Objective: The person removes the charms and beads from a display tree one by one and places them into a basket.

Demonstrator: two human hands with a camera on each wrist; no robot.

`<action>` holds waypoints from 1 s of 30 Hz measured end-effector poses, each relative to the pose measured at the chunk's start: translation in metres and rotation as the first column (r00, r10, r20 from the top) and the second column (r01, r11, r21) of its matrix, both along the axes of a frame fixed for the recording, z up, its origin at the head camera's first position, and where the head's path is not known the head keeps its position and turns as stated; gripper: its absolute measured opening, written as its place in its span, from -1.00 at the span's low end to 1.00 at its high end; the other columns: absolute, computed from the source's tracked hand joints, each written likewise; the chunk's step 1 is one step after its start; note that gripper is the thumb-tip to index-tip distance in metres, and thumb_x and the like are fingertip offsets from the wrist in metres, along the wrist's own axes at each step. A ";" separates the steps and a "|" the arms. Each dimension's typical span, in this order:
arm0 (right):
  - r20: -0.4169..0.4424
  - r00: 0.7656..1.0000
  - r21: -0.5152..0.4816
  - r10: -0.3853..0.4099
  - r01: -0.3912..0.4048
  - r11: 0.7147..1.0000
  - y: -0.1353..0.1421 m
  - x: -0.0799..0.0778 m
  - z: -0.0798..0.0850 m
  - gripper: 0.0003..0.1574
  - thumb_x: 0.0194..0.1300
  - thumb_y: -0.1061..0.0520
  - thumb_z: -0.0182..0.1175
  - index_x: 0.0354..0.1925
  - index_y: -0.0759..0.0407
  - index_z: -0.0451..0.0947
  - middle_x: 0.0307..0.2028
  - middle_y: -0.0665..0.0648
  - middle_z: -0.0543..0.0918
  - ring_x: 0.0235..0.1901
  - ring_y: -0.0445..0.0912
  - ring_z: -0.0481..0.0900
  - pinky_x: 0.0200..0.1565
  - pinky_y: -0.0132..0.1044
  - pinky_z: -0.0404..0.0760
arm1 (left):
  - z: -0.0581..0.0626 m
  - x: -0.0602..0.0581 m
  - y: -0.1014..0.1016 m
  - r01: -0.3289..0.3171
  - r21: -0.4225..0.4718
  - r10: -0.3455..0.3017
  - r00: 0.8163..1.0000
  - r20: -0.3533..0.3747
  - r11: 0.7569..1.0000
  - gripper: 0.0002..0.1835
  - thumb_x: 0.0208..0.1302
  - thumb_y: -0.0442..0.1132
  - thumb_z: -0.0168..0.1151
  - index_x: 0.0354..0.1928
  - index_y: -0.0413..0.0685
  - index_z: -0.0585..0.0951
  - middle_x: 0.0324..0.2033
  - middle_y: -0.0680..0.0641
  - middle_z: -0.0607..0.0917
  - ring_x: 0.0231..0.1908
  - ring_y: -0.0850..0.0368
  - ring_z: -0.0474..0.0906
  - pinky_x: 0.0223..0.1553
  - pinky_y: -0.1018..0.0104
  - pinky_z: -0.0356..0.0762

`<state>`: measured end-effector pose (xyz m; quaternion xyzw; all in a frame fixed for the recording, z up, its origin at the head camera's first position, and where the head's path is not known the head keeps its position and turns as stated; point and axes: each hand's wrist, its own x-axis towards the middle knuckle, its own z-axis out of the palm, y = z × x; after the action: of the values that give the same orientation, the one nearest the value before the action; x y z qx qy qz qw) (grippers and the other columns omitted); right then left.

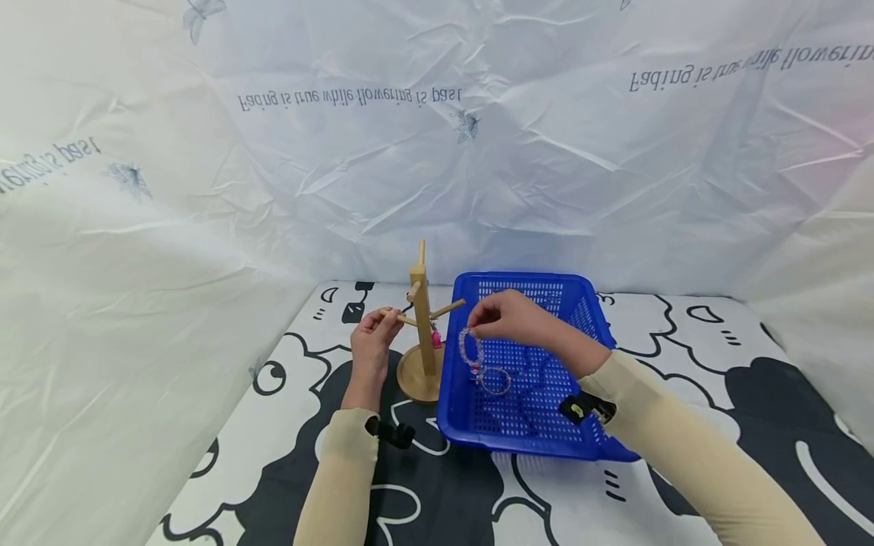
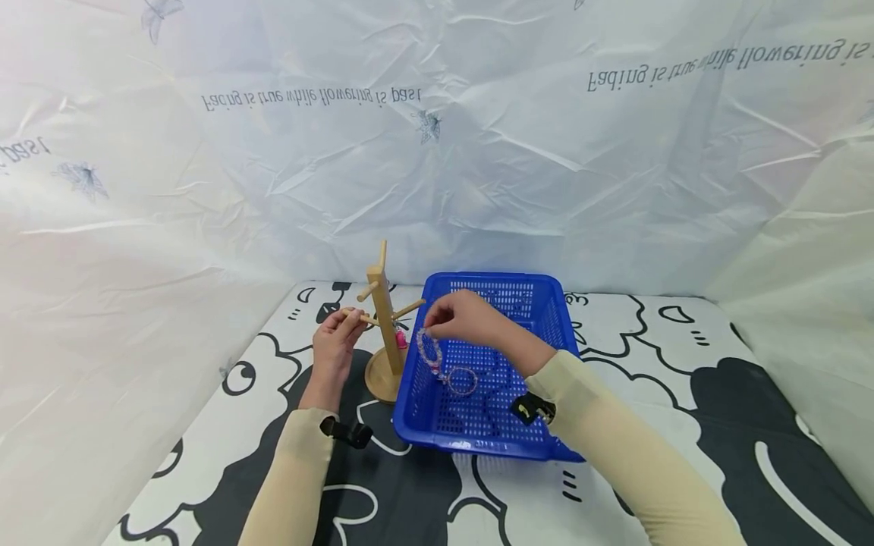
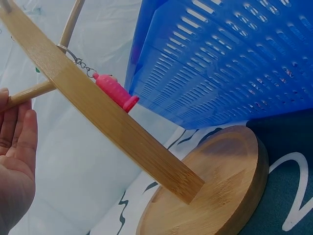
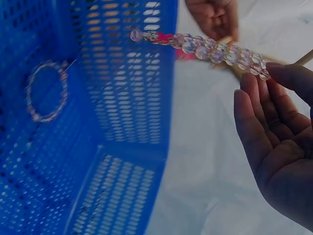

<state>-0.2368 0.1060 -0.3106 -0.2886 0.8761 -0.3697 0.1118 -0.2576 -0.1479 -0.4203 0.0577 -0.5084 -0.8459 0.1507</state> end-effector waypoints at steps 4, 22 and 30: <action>0.045 0.999 0.029 0.011 -0.012 1.000 0.010 -0.012 -0.016 -0.85 0.31 0.22 0.26 -0.20 0.28 0.69 -0.29 0.16 0.74 -0.32 -0.07 0.63 -0.18 -0.28 0.70 | 0.000 0.001 -0.001 0.003 -0.003 -0.003 1.000 0.007 1.000 -0.86 0.31 -0.42 0.25 -0.35 -0.01 0.64 -0.44 0.11 0.74 -0.34 0.32 0.72 -0.15 0.48 0.73; 0.141 0.990 0.144 0.024 -0.044 0.989 0.025 -0.040 -0.063 -0.76 0.30 0.27 0.16 -0.14 0.38 0.67 -0.31 0.23 0.74 -0.43 -0.16 0.56 -0.32 -0.27 0.62 | 0.002 0.001 -0.001 0.008 -0.005 -0.008 1.000 0.014 1.000 -0.86 0.32 -0.41 0.25 -0.34 0.01 0.63 -0.42 0.12 0.74 -0.32 0.31 0.73 -0.13 0.48 0.73; 0.186 0.982 0.143 -0.039 0.013 0.990 0.033 -0.045 -0.068 -0.74 0.33 0.25 0.15 -0.11 0.37 0.66 -0.24 0.26 0.75 -0.25 -0.01 0.71 -0.04 0.04 0.74 | 0.004 0.001 0.000 0.015 0.005 -0.015 1.000 0.011 1.000 -0.84 0.31 -0.41 0.25 -0.36 0.02 0.63 -0.42 0.11 0.73 -0.31 0.31 0.73 -0.13 0.48 0.73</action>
<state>-0.2819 0.1388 -0.3785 -0.2323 0.8893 -0.3338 0.2093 -0.2562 -0.1483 -0.4167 0.0588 -0.5075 -0.8479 0.1416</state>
